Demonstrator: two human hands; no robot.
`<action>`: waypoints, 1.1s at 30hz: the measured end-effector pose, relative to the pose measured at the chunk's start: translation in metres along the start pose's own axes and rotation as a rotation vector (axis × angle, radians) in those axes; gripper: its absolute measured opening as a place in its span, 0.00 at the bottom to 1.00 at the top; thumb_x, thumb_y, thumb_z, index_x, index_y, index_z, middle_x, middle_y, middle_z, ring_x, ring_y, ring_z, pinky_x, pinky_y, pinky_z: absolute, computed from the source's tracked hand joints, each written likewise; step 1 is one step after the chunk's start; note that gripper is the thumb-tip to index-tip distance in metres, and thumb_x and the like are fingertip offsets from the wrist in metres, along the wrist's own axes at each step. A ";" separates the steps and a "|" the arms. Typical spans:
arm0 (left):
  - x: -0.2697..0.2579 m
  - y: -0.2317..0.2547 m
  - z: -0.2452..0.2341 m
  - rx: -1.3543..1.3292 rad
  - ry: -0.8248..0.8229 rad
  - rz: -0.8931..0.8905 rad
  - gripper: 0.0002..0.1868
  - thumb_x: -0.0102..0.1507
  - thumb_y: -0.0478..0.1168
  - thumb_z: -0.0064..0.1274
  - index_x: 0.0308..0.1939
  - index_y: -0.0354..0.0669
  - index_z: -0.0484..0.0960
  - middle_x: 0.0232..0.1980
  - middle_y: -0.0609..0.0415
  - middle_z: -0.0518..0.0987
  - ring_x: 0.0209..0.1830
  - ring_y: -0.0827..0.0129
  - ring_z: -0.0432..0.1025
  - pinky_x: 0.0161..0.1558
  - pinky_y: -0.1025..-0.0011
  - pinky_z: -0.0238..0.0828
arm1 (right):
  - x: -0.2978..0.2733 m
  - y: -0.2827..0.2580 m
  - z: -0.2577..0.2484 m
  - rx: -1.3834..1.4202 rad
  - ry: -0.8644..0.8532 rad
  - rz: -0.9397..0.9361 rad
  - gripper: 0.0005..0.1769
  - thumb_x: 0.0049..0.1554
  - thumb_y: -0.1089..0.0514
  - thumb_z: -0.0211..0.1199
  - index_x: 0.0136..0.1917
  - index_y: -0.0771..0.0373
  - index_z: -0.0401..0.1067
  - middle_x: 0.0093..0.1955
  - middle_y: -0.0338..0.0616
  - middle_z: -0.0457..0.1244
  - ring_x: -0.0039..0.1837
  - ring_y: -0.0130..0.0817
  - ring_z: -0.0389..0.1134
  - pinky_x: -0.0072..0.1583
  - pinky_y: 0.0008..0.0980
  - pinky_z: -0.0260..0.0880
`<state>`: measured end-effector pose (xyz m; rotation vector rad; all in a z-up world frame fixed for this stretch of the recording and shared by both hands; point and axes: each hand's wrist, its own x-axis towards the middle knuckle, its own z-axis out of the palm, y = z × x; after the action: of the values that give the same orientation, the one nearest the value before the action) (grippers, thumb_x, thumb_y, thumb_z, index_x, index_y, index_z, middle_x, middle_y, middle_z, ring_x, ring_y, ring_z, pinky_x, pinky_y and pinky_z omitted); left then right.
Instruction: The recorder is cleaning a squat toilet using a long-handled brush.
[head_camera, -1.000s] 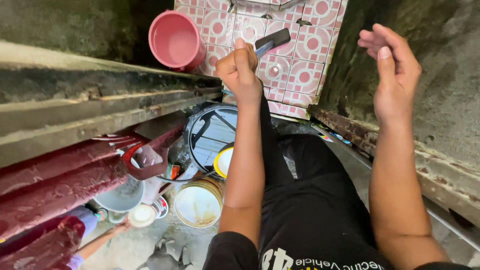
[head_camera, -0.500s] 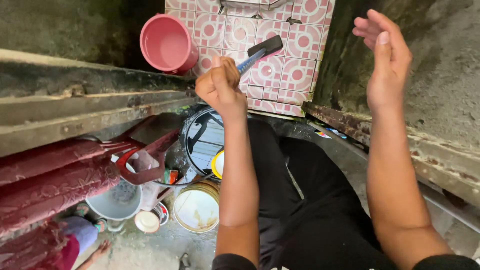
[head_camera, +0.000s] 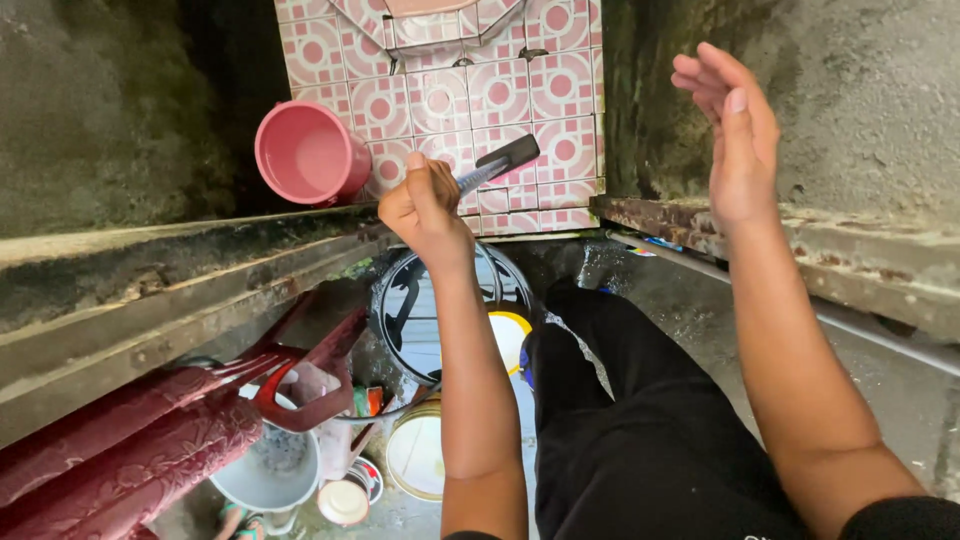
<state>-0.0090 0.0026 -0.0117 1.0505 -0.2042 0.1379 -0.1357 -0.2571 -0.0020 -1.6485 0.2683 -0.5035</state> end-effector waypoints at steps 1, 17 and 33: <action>-0.001 0.001 0.000 -0.005 -0.012 0.000 0.28 0.75 0.33 0.40 0.19 0.42 0.51 0.18 0.61 0.53 0.19 0.77 0.45 0.27 0.70 0.41 | -0.007 -0.003 -0.001 -0.001 0.012 -0.005 0.30 0.76 0.43 0.41 0.80 0.66 0.59 0.76 0.50 0.62 0.77 0.39 0.62 0.79 0.40 0.57; -0.092 0.038 0.002 0.125 -0.383 -0.184 0.30 0.75 0.39 0.43 0.18 0.44 0.52 0.19 0.63 0.55 0.20 0.80 0.45 0.25 0.72 0.37 | -0.223 -0.082 -0.023 -0.210 0.179 -0.030 0.31 0.76 0.43 0.39 0.80 0.68 0.57 0.78 0.54 0.58 0.80 0.42 0.58 0.80 0.42 0.57; -0.212 0.077 0.061 -0.034 -0.721 -0.303 0.31 0.75 0.36 0.40 0.15 0.43 0.54 0.16 0.61 0.56 0.16 0.79 0.47 0.23 0.73 0.39 | -0.420 -0.129 -0.068 -0.243 0.645 0.034 0.30 0.74 0.44 0.40 0.79 0.65 0.57 0.76 0.53 0.60 0.78 0.43 0.60 0.77 0.43 0.58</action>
<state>-0.2370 -0.0162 0.0332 1.0505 -0.6888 -0.5262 -0.5496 -0.1074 0.0590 -1.6685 0.8578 -1.0028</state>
